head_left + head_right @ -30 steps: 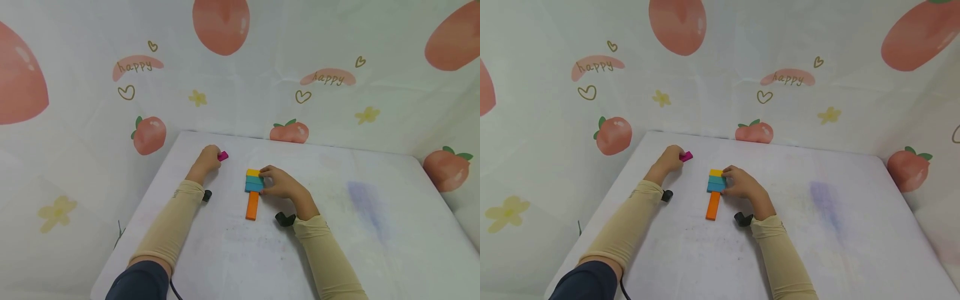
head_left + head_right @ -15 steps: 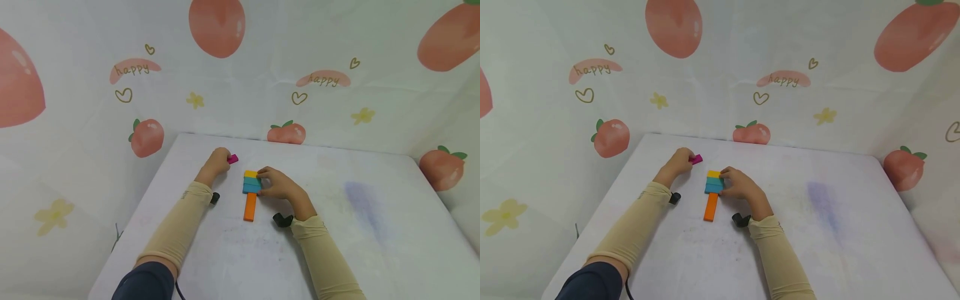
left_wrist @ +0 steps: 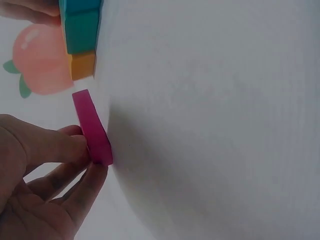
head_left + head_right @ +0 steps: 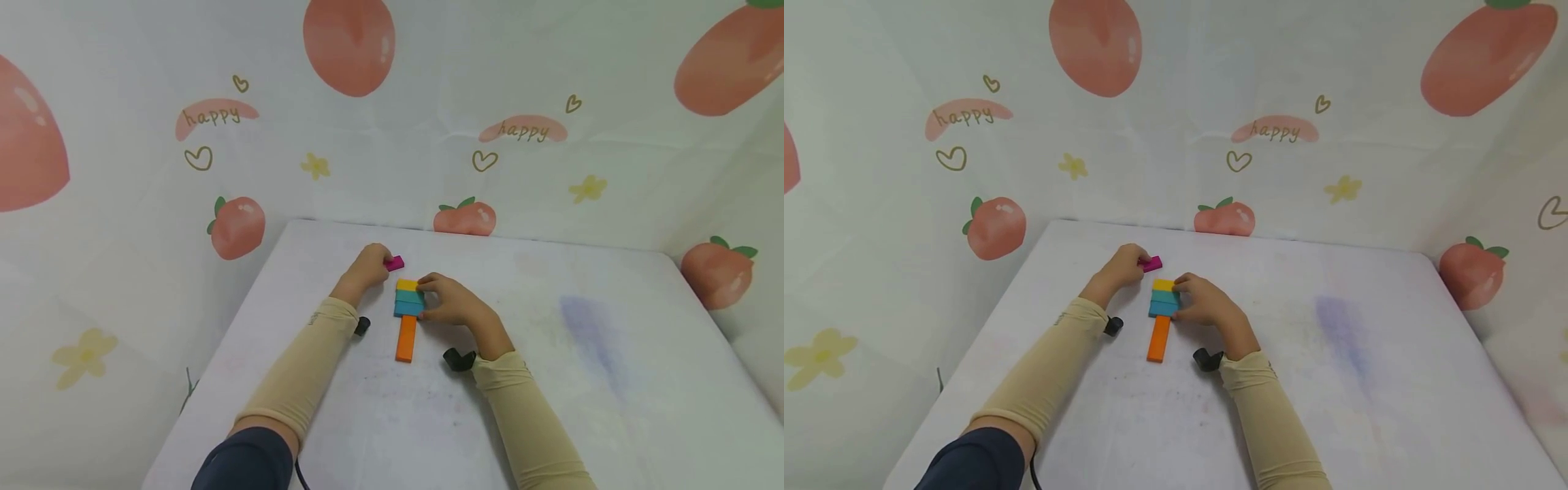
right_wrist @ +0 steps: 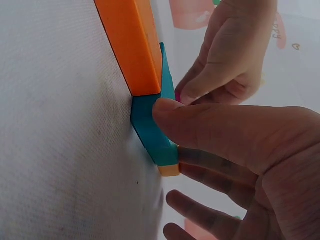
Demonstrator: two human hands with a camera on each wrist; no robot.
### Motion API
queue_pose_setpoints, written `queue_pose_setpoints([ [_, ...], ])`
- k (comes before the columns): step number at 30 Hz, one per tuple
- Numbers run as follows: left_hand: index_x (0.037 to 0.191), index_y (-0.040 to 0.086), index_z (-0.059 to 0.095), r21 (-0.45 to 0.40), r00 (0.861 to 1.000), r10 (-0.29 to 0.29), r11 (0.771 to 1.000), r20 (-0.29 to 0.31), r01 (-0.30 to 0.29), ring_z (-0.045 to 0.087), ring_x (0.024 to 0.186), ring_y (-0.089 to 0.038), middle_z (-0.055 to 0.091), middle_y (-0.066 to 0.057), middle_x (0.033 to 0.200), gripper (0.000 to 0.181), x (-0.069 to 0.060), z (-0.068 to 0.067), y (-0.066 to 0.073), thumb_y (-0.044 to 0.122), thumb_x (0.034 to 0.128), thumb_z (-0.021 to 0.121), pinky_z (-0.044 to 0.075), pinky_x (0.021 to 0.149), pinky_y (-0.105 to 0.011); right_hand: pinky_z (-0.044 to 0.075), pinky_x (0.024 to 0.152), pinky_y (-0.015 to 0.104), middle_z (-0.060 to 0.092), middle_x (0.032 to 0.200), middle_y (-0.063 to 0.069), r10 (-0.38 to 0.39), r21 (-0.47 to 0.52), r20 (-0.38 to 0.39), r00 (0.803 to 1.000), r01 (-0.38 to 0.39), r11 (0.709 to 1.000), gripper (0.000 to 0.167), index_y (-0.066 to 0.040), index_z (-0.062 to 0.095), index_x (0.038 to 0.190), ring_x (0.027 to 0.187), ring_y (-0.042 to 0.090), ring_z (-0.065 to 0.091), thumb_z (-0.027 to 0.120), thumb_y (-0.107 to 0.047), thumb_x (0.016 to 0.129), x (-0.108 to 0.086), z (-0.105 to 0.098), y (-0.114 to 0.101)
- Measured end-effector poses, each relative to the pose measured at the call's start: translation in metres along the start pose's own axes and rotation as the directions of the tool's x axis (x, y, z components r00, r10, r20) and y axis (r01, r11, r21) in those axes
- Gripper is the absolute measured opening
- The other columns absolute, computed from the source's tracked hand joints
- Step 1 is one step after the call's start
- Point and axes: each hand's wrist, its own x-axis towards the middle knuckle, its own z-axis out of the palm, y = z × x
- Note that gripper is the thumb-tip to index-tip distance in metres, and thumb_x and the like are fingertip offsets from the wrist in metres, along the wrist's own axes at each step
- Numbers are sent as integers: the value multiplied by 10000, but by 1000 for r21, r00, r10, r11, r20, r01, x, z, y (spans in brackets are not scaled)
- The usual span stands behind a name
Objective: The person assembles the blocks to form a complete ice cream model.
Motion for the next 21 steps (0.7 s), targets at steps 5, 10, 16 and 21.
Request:
queue_pose_setpoints([
  [5,1327,-33,701,-19,999,43,999,26,-42,578,1231,-346,662,-204,1358,371,1,3,3,-41,968,608,504,1160,-449,415,1231,530,561,1533,102,-5,-4,-2,1000,5,1000,562,-45,669,1418,1439,321,509,829,-247,919,0,0,-1],
  [10,1326,-30,707,-37,996,79,996,44,-77,583,1240,-347,672,-202,1354,365,2,6,5,-40,983,583,493,1171,-453,420,1227,529,563,1530,107,-4,-3,-6,1000,4,1000,558,-43,672,1413,1434,320,514,830,-240,916,-1,-1,-2],
  [16,1320,-26,713,-58,993,94,994,68,-90,579,1256,-348,665,-201,1357,358,1,6,8,-39,997,559,476,1189,-461,418,1228,534,558,1533,104,11,3,-2,1000,-11,1000,568,-53,667,1422,1438,322,507,831,-247,914,0,-1,-2],
  [21,1311,-27,718,-60,990,118,992,78,-114,590,1243,-338,677,-195,1341,342,1,9,10,-34,1010,556,495,1172,-442,430,1219,537,559,1532,104,18,-1,-4,1000,-18,1000,565,-61,669,1419,1436,322,509,833,-251,913,0,0,-1],
])
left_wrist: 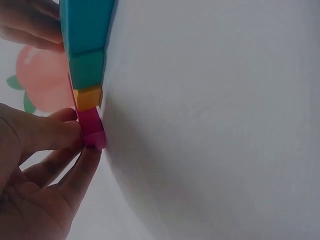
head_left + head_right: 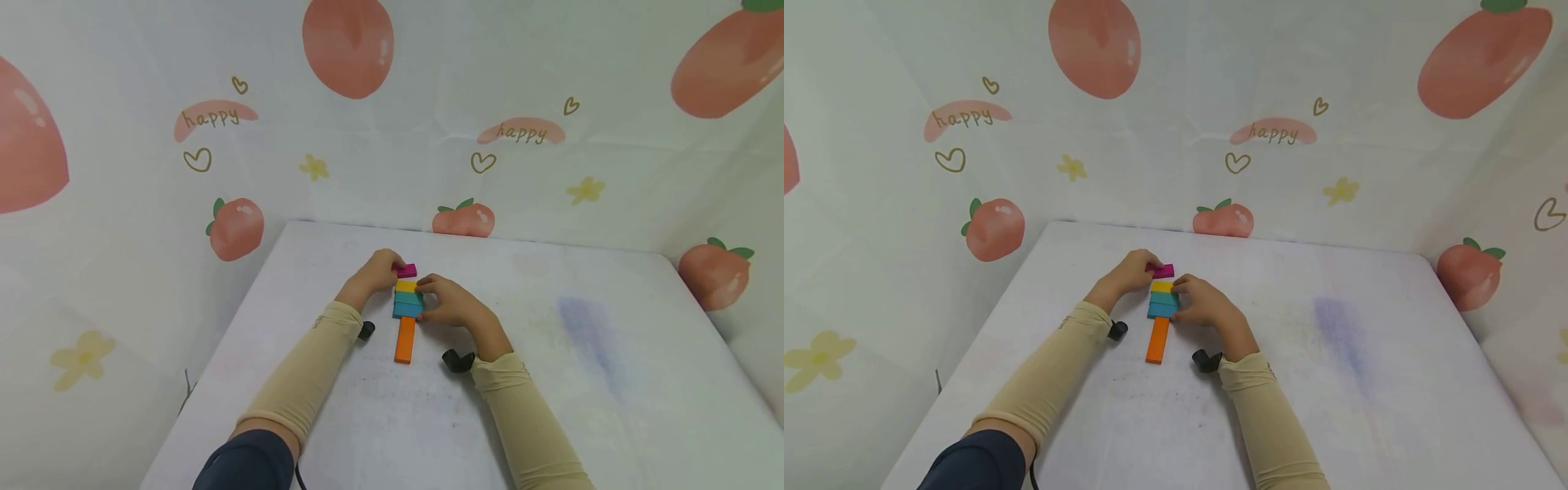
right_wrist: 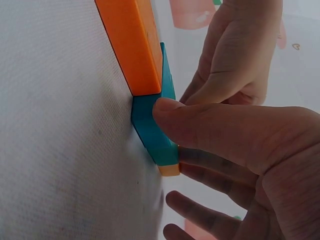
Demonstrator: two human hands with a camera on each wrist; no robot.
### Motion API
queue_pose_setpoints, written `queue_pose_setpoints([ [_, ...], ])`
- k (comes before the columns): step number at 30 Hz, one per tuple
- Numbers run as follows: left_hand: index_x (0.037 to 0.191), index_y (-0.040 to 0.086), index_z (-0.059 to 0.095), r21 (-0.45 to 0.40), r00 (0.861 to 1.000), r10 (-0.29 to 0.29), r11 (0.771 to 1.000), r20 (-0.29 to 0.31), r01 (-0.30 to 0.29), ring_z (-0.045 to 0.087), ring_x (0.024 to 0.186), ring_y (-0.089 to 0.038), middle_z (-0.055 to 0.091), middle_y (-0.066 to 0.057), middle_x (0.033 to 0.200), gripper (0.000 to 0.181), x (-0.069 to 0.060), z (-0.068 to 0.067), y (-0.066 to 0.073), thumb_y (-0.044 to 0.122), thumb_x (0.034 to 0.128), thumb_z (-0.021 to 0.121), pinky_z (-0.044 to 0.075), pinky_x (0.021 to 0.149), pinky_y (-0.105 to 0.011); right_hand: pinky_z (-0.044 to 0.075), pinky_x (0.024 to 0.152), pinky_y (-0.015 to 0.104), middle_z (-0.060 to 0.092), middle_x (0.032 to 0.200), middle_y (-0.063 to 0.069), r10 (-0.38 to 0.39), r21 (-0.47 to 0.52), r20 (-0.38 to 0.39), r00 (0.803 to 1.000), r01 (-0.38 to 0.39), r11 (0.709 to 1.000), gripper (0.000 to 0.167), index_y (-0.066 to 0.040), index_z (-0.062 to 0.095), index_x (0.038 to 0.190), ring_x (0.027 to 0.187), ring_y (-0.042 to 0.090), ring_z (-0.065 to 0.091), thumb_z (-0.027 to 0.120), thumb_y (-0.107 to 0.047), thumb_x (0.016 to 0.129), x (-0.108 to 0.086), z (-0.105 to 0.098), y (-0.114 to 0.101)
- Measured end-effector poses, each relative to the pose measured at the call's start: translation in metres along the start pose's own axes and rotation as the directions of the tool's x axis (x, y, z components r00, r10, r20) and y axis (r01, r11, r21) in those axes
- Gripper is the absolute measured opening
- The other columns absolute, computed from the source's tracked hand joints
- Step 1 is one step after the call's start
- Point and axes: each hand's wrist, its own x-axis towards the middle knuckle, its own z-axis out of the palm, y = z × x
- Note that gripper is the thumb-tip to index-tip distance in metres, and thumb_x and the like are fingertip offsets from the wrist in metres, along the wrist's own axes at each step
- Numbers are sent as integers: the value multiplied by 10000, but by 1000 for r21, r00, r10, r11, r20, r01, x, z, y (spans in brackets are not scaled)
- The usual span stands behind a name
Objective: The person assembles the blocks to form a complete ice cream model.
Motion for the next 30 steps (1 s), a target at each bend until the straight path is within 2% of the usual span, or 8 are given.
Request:
queue_pose_setpoints([
  [7,1304,-32,723,1,1000,17,1000,7,-17,617,1190,-325,704,-190,1320,346,0,2,1,-43,1007,547,527,1136,-429,433,1215,541,560,1533,107,6,12,-3,1000,-6,1000,571,-55,667,1422,1435,326,511,835,-241,909,-1,-1,-2],
  [17,1290,-34,728,-13,999,33,999,25,-33,619,1216,-327,702,-187,1324,331,-2,5,2,-50,1004,561,525,1140,-435,428,1220,539,550,1550,95,28,29,-3,1000,-28,999,595,-70,662,1436,1462,321,487,846,-247,898,-1,0,-2],
  [30,1278,-31,732,-19,999,37,999,28,-37,617,1202,-324,705,-185,1306,330,-4,7,7,-59,983,589,528,1136,-430,417,1226,549,552,1542,108,8,31,0,1000,-8,999,581,-55,664,1428,1450,329,494,839,-241,907,-2,0,-1],
])
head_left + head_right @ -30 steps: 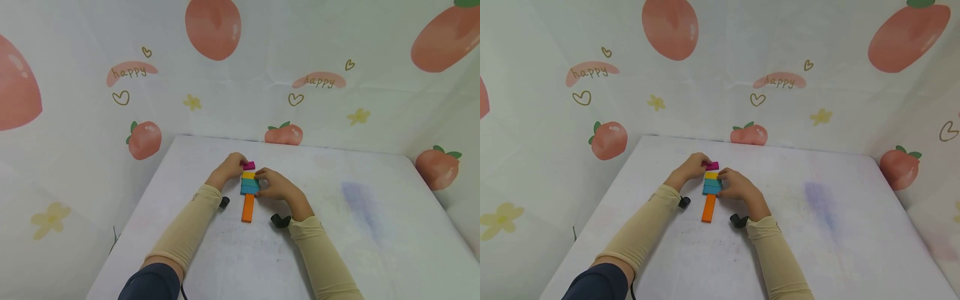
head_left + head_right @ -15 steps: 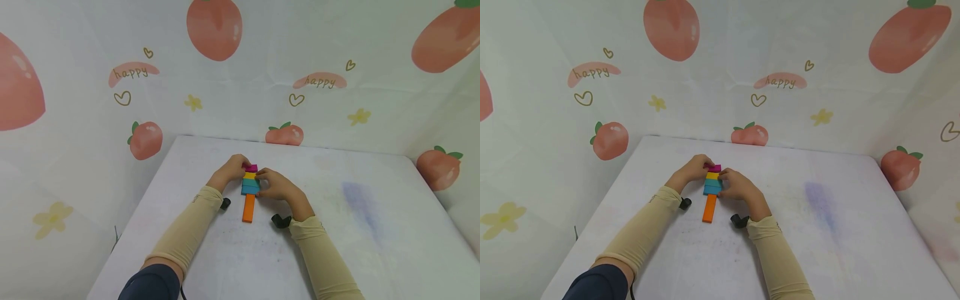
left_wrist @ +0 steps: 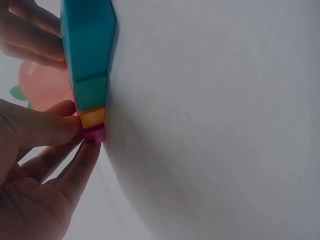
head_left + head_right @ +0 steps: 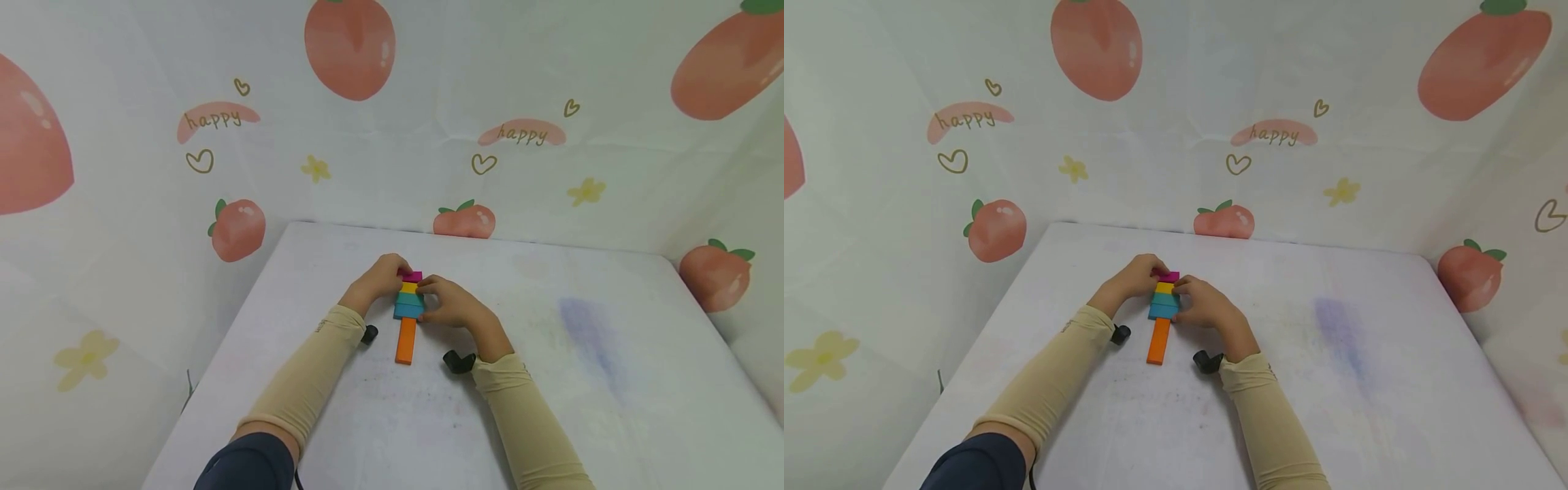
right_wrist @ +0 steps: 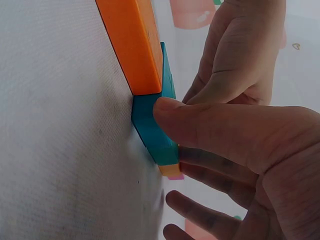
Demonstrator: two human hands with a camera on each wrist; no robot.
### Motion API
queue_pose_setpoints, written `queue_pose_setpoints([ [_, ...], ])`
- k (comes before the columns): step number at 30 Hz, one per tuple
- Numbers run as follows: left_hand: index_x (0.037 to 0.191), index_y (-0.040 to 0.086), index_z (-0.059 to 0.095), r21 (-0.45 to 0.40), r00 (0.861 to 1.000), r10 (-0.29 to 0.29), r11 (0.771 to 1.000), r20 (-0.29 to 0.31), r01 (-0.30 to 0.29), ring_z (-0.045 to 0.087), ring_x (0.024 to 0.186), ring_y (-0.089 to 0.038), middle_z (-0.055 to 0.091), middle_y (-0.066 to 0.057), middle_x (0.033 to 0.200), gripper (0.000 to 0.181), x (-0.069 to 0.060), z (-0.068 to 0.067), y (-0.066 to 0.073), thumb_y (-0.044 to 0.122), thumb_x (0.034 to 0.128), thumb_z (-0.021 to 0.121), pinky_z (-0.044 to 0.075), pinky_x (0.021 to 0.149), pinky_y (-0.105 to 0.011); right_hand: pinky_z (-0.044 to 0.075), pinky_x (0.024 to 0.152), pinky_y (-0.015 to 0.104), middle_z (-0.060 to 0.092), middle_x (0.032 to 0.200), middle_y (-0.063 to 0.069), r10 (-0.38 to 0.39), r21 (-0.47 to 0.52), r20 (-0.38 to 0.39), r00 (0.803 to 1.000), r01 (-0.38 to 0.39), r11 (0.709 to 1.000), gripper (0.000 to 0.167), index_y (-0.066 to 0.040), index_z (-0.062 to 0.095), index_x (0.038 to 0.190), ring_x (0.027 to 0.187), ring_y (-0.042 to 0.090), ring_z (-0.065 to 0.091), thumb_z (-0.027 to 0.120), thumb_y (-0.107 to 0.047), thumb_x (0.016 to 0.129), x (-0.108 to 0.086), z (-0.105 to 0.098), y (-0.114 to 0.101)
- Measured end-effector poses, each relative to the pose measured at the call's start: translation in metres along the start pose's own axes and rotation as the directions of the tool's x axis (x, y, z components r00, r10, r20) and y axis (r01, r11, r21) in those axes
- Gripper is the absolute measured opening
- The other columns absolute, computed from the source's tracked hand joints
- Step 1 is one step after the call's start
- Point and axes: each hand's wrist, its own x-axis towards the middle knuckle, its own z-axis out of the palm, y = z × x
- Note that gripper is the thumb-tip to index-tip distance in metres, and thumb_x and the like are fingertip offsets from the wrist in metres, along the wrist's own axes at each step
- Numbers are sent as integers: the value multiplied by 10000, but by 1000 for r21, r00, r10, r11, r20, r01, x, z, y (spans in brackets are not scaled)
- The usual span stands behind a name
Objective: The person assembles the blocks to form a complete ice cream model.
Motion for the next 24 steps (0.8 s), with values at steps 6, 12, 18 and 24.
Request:
queue_pose_setpoints([
  [6,1268,-25,742,12,1000,19,1000,4,-19,616,1173,-308,710,-177,1297,332,3,3,0,-65,983,576,534,1126,-422,410,1232,546,554,1537,123,-10,-4,-1,1000,10,1000,572,-40,666,1418,1443,332,501,839,-240,911,0,1,0],
  [12,1248,-24,752,25,999,35,999,-1,-35,623,1173,-310,713,-178,1280,318,3,4,2,-57,989,570,532,1128,-424,408,1233,548,550,1538,129,-7,-7,-3,1000,7,1000,570,-43,664,1422,1454,338,491,835,-237,913,-1,1,-1],
  [18,1245,-21,752,32,1000,30,999,-4,-30,627,1156,-300,715,-173,1267,312,4,5,3,-51,984,583,539,1117,-420,413,1228,551,537,1542,143,-21,-30,-10,1000,21,999,562,-34,671,1412,1456,358,468,839,-229,912,0,1,-2],
  [24,1237,-30,754,29,1000,28,999,-3,-28,627,1131,-296,716,-179,1258,311,5,6,3,-65,971,595,555,1093,-417,415,1223,567,506,1571,143,-9,-42,-12,1000,8,999,584,-51,672,1424,1475,378,434,851,-241,902,0,0,-3],
])
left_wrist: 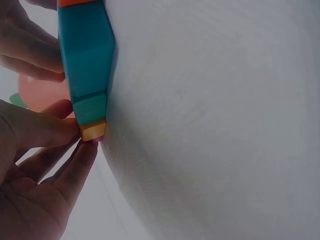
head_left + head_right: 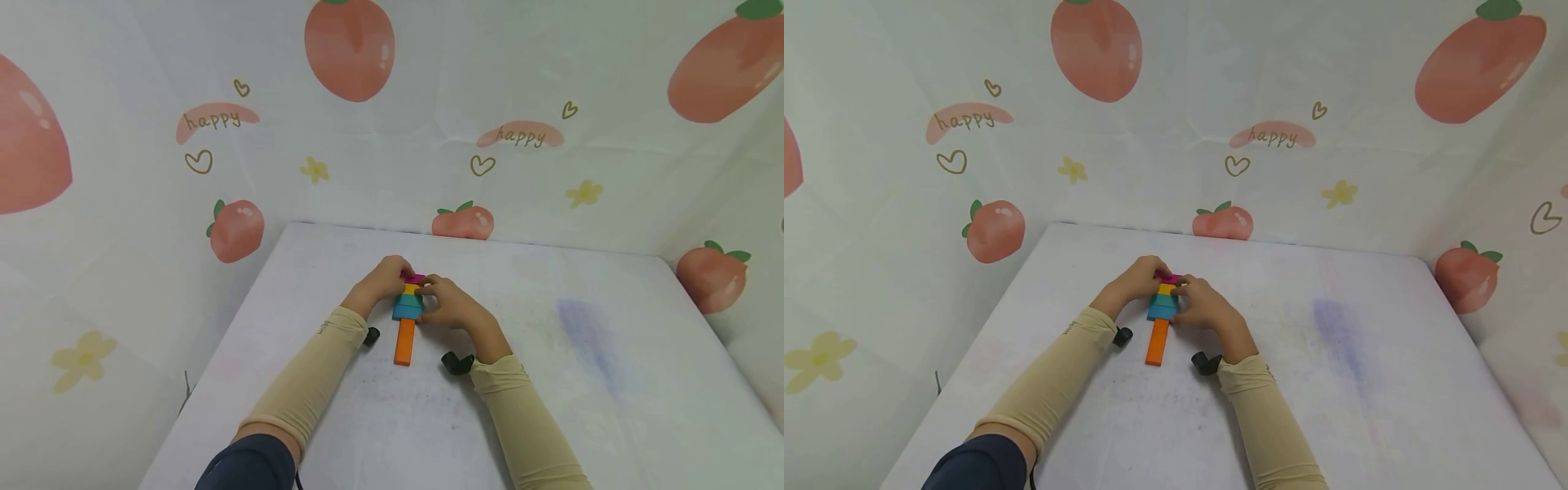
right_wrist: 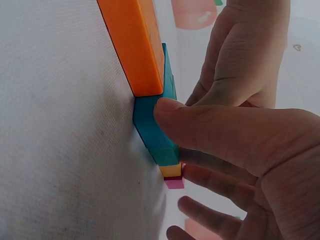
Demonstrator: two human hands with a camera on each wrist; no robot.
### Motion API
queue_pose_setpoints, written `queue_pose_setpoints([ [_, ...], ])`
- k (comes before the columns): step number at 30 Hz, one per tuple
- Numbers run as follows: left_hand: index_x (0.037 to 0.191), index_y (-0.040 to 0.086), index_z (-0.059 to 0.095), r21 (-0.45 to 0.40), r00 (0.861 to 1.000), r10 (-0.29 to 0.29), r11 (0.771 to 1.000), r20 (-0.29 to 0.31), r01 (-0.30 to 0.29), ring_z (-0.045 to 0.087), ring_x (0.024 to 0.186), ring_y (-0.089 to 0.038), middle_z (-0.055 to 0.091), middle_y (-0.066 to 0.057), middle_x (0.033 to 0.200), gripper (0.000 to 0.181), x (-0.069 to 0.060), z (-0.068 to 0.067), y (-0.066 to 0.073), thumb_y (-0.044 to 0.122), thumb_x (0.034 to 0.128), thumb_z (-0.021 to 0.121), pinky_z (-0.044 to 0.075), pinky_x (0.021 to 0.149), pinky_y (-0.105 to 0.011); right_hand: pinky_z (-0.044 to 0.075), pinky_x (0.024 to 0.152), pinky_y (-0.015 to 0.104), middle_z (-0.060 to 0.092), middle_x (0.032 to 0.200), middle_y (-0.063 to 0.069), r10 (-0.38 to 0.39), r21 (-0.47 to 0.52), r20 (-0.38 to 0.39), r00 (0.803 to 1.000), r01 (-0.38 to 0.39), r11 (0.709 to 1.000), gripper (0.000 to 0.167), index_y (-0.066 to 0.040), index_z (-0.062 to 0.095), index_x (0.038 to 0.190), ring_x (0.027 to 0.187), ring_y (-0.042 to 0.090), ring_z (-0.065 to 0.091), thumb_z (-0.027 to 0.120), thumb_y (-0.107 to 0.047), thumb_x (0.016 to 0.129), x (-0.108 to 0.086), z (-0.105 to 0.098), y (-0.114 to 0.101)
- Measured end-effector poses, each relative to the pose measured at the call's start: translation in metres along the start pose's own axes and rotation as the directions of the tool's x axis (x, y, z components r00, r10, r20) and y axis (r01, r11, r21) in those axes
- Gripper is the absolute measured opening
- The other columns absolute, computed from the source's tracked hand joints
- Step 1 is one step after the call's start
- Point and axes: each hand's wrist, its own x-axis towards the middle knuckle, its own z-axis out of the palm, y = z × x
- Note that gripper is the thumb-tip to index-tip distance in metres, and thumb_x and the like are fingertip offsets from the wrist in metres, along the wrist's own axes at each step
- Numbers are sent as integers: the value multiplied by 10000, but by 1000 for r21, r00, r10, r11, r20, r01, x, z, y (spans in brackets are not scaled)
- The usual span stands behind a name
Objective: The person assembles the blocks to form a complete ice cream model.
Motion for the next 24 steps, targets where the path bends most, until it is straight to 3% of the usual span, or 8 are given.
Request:
queue_pose_setpoints([
  [9,1268,-33,731,-3,1000,-14,1000,1,14,621,1181,-309,693,-175,1290,311,-2,3,0,-45,992,587,534,1127,-433,431,1212,560,512,1571,136,17,0,8,1000,-17,1000,583,-63,669,1430,1469,364,458,847,-245,906,0,-1,0],
  [16,1240,-37,739,49,999,43,998,-22,-42,659,1190,-302,706,-169,1278,264,-19,3,3,47,1025,612,543,1109,-437,398,1234,566,508,1594,155,14,-6,19,1000,-14,1000,583,-42,655,1433,1480,377,467,832,-253,919,-2,-4,0],
  [24,1337,57,710,88,989,-66,993,-129,78,609,1320,-288,651,-117,1378,380,-52,0,-1,290,1038,685,490,1178,-459,381,1243,574,504,1605,161,5,-16,21,1000,-5,1000,543,-47,666,1416,1501,383,450,809,-272,943,-6,-7,-2],
])
